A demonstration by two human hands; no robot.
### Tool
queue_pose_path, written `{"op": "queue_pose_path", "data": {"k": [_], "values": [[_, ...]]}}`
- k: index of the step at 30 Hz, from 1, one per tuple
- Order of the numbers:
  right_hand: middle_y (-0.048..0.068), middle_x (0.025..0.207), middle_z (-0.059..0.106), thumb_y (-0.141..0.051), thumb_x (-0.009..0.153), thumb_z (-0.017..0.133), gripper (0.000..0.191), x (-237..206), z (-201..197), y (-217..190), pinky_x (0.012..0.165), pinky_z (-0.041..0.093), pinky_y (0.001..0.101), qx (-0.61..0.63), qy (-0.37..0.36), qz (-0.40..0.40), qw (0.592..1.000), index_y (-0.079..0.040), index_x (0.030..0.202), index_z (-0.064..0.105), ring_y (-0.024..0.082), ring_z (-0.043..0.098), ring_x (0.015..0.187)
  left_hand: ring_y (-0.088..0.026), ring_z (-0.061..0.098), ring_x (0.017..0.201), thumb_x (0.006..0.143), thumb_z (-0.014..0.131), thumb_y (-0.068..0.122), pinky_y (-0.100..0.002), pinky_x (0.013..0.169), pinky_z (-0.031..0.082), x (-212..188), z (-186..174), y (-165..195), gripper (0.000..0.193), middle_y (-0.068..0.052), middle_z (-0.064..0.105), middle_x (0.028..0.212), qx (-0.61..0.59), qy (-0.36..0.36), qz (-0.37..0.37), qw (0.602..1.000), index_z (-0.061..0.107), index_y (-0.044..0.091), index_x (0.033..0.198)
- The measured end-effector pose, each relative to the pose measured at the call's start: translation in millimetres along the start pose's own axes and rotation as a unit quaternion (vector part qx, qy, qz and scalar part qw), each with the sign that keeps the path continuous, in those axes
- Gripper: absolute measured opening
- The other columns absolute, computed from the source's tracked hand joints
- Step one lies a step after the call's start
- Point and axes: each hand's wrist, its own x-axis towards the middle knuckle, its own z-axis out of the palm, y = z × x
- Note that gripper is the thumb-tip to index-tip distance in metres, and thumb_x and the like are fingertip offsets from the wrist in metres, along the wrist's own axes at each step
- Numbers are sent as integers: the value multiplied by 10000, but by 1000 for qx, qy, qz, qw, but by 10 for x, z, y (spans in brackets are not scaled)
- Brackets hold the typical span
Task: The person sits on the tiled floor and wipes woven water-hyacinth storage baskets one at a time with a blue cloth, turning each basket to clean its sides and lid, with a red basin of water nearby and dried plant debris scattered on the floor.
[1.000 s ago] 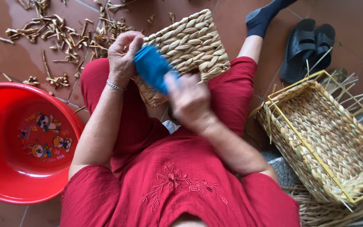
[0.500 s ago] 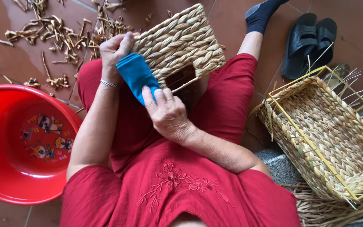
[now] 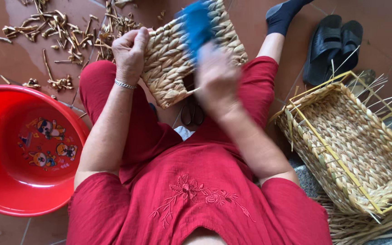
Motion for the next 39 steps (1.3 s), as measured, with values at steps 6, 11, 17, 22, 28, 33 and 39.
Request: {"op": "queue_pose_path", "data": {"k": [6,11,17,22,28,33,39], "values": [[103,934,573,-126,947,589,459,-583,-132,-760,614,473,378,188,-71,-58,978,29,1379,602,267,593,859,-21,532,702,1070,670,183,-194,614,409,-1,-141,-1,232,47,677,815,-18,-11,-42,999,797,-11,1085],[102,935,598,-104,1018,579,354,-444,148,112,678,506,400,123,-24,-64,990,-21,1361,610,253,582,833,-17,602,784,1086,658,170,-192,709,491,-7,-82,-25,222,45,728,898,-22,-24,-11,999,779,-16,1099],[128,1014,677,-196,955,780,350,-135,473,1414,760,532,382,194,-69,171,964,-41,1265,725,288,664,905,-16,573,772,1070,663,151,-186,701,475,2,-58,-22,200,54,698,878,-34,-9,-15,999,777,-12,1089],[-55,1075,636,-125,1035,664,307,-578,859,1644,858,468,205,666,-168,343,641,-32,1327,679,20,559,932,-22,580,792,1054,665,127,-191,709,475,-7,-26,46,175,44,699,898,-45,18,-23,999,774,-7,1083],[53,1155,724,-75,983,624,337,-988,1531,1328,971,544,288,583,-191,280,738,4,1310,650,124,665,1071,-96,667,979,1044,700,202,-263,877,548,-64,-272,53,255,-57,740,1081,130,77,-45,987,728,-8,1184],[79,1115,756,-102,976,667,353,-1020,1731,1082,923,560,293,525,-174,395,734,-16,1318,650,129,699,1019,-113,574,1170,1031,669,338,-278,979,505,-243,-341,-26,594,-81,553,1350,-3,158,-163,974,358,46,1445],[78,1191,710,-68,951,693,408,-862,1354,878,939,551,286,598,-98,385,696,-19,1350,627,135,680,1071,-218,629,1112,1082,516,450,-400,992,532,-413,-376,286,496,-114,664,1251,-155,104,-281,941,593,15,1308]]}}
